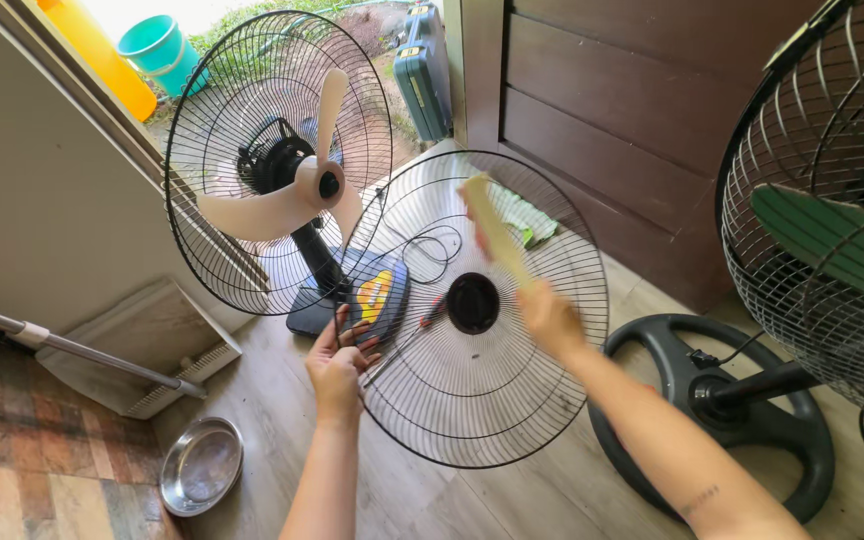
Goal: The person assembles a standing fan by attaching the fan blade to the motor, securing it with a nut, and then attaching the front protective cage. They use a screwdriver to tighten the nut and a brush to clean the cage before installation.
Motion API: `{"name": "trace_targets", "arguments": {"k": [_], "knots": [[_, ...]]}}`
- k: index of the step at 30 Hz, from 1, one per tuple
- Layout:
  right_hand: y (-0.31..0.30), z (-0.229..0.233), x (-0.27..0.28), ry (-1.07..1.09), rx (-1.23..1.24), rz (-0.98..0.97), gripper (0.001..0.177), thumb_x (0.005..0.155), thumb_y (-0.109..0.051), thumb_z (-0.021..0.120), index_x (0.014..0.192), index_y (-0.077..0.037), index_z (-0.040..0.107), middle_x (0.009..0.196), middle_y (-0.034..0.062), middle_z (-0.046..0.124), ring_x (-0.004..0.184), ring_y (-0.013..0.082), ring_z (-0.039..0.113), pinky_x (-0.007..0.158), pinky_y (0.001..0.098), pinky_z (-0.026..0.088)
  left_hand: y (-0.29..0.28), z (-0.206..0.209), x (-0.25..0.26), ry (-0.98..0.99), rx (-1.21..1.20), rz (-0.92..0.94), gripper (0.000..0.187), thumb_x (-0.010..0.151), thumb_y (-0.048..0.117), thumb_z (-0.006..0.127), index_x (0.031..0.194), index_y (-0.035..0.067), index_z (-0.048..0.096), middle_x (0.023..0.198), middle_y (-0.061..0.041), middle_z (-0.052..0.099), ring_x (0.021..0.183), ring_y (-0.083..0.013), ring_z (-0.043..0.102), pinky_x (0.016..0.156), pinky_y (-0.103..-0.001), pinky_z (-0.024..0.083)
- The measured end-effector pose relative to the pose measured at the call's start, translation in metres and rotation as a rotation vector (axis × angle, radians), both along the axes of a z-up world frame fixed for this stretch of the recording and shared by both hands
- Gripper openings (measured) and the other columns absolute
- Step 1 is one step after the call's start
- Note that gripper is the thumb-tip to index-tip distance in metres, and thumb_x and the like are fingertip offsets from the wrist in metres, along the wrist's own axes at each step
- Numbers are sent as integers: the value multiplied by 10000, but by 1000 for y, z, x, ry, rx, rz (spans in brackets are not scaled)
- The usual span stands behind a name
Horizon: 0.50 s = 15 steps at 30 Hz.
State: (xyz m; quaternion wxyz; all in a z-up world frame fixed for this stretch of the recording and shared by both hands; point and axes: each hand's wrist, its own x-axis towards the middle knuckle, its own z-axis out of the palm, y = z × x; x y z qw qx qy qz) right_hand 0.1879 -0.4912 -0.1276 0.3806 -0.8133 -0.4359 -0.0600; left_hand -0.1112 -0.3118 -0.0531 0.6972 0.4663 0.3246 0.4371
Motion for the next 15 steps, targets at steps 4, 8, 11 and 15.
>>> {"name": "trace_targets", "arguments": {"k": [4,8,11,15], "knots": [[-4,-33,-30,-672,-62,381,282,1017,-286,540,964,-10,558,558,117,517,396,277,531,357,470,419,1,9,2,-123,2,55,797,685,-143,391,1439,36,579,1111,-169,689,853,-260,680,664,-381,592],[-4,-28,-36,-310,-36,172,267,992,-300,580,940,-40,550,505,50,489,412,288,535,367,475,433,4,24,-15,-106,23,180,801,687,-150,380,1441,52,559,1202,-149,672,923,-253,697,721,-367,596],[0,-7,-49,-358,-16,223,203,1012,-287,544,905,-114,528,601,71,504,456,279,556,402,443,444,-3,33,-16,-145,42,239,808,695,-152,371,1454,61,545,1219,-156,667,967,-259,701,761,-360,603],[-6,13,-73,-401,-186,468,335,959,-409,611,838,-104,543,451,76,517,354,294,572,341,470,429,0,48,-17,-205,54,269,833,670,-161,355,1456,49,534,1228,-167,664,985,-297,718,753,-364,595]]}}
